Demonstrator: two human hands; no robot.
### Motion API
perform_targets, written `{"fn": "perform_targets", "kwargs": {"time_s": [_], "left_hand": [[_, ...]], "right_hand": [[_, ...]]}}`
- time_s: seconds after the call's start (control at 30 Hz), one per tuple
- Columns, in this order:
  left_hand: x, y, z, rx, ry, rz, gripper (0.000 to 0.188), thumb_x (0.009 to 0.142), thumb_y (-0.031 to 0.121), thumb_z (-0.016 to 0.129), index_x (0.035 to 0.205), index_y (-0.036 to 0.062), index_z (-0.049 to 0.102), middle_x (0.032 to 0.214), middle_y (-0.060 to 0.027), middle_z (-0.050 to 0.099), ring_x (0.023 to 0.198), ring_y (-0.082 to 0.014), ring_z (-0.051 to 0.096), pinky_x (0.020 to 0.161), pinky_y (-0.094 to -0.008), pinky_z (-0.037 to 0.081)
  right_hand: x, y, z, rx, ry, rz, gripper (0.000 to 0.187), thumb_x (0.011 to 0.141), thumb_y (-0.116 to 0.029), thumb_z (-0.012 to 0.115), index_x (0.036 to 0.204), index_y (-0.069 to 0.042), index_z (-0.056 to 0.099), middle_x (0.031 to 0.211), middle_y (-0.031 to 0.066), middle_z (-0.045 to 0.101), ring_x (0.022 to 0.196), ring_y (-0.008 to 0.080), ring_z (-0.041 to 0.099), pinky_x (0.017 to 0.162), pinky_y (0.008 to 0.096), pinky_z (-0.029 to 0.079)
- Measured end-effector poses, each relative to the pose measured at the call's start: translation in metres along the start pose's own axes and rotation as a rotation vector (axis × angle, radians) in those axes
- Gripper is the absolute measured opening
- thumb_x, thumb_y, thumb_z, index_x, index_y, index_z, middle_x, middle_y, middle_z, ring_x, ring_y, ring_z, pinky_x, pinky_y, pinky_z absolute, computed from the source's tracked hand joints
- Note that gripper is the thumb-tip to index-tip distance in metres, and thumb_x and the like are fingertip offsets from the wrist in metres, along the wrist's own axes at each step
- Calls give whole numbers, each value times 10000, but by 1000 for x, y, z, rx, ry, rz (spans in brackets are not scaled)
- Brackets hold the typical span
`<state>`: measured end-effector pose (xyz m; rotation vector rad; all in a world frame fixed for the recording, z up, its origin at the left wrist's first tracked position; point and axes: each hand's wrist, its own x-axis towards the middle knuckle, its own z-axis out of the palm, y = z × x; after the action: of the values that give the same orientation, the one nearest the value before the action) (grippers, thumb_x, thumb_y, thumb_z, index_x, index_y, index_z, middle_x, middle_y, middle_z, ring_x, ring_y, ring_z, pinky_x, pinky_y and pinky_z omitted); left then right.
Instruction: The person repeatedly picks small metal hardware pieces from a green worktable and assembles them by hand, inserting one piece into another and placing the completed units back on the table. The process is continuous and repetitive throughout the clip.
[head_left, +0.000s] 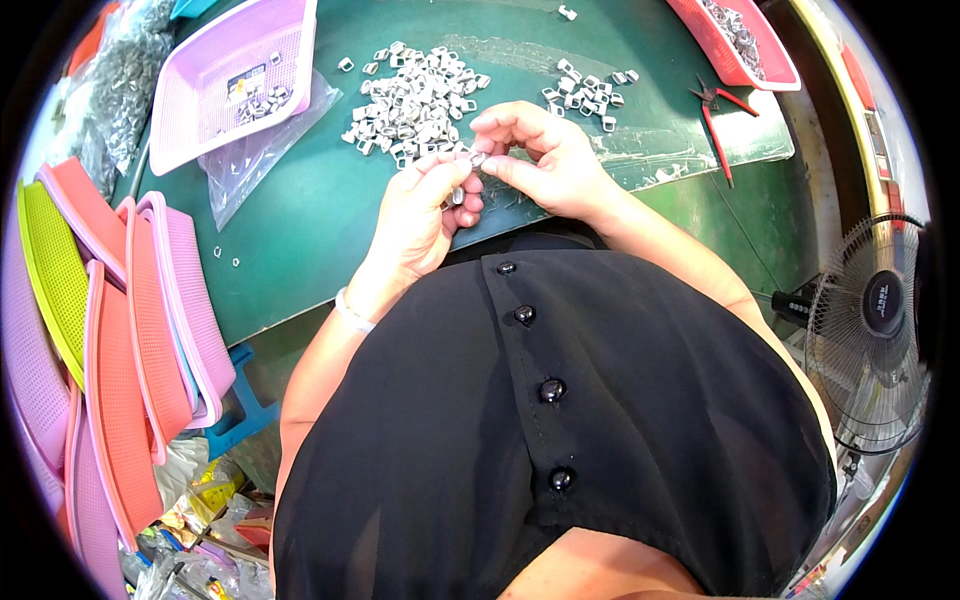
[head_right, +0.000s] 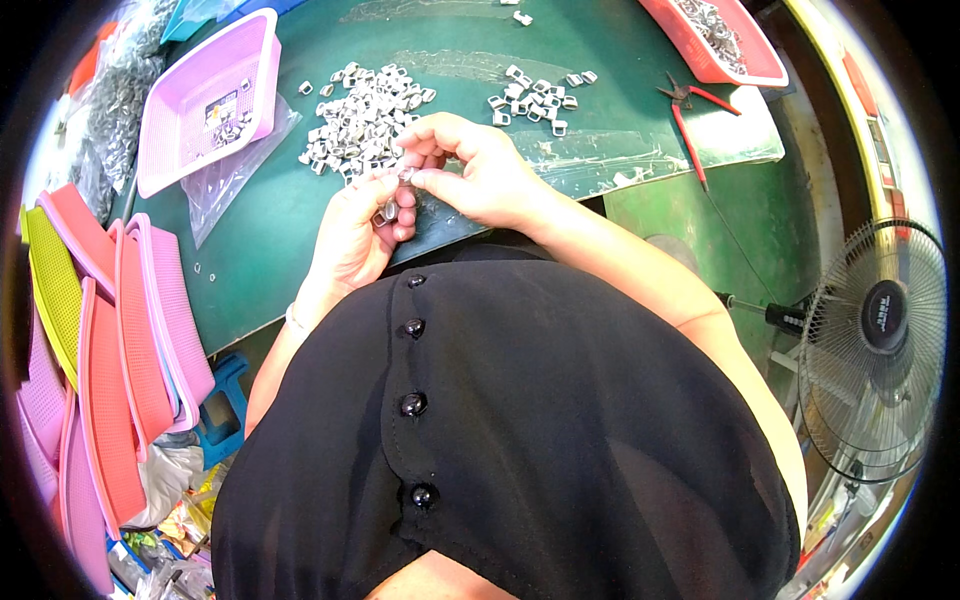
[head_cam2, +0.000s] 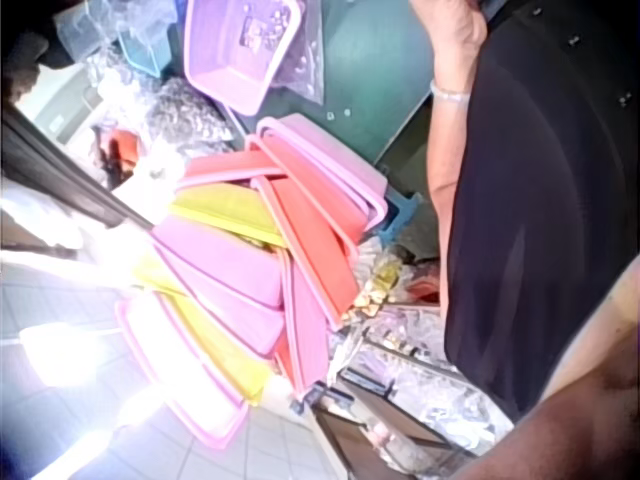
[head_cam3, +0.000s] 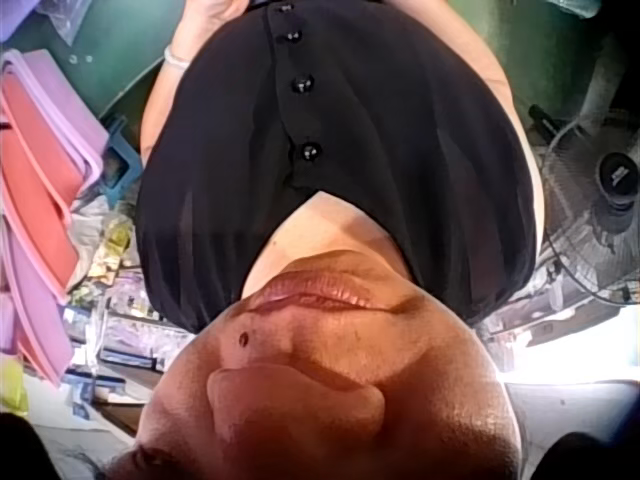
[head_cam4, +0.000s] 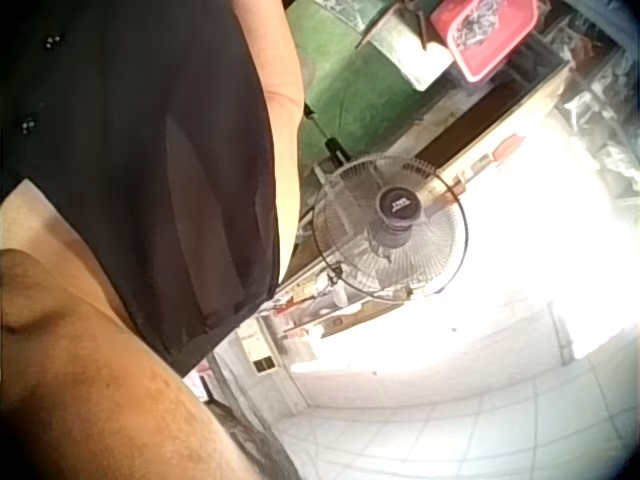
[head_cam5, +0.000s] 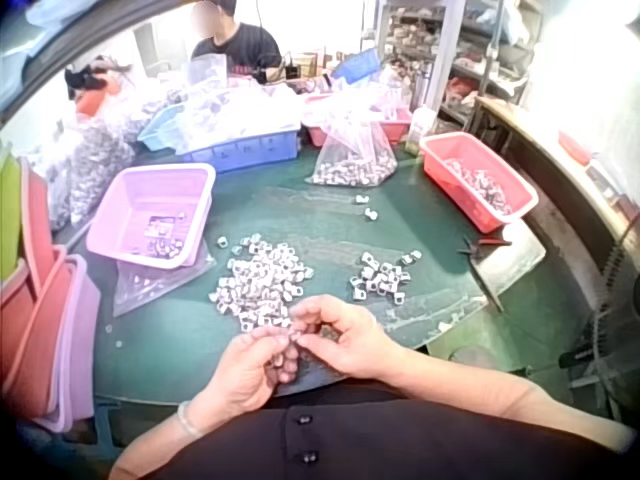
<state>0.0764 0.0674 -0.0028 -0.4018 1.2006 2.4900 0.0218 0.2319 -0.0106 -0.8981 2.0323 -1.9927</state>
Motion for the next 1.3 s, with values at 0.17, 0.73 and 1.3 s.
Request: {"fn": "perform_targets", "kwargs": {"time_s": [0.17,0.73,1.3], "left_hand": [[0,0,1,18,0,-4,107,838,107,569,903,24,551,711,-29,558,579,-98,522,501,-216,420],[0,-2,-2,-16,-62,26,112,828,62,581,927,30,539,770,-22,553,622,-90,524,530,-213,426],[3,-5,-5,-47,19,89,75,856,78,539,924,50,526,765,-27,552,669,-117,540,586,-235,455]], "right_hand": [[-1,0,0,0,-6,10,285,760,-25,625,1036,-44,556,840,25,609,770,90,564,713,244,453],[-6,3,0,-36,-29,-63,313,772,41,598,1072,-13,529,941,58,592,848,112,556,786,250,450],[26,9,-2,-316,-22,91,240,830,8,513,1068,-5,536,939,80,605,905,130,577,794,256,464]]}}
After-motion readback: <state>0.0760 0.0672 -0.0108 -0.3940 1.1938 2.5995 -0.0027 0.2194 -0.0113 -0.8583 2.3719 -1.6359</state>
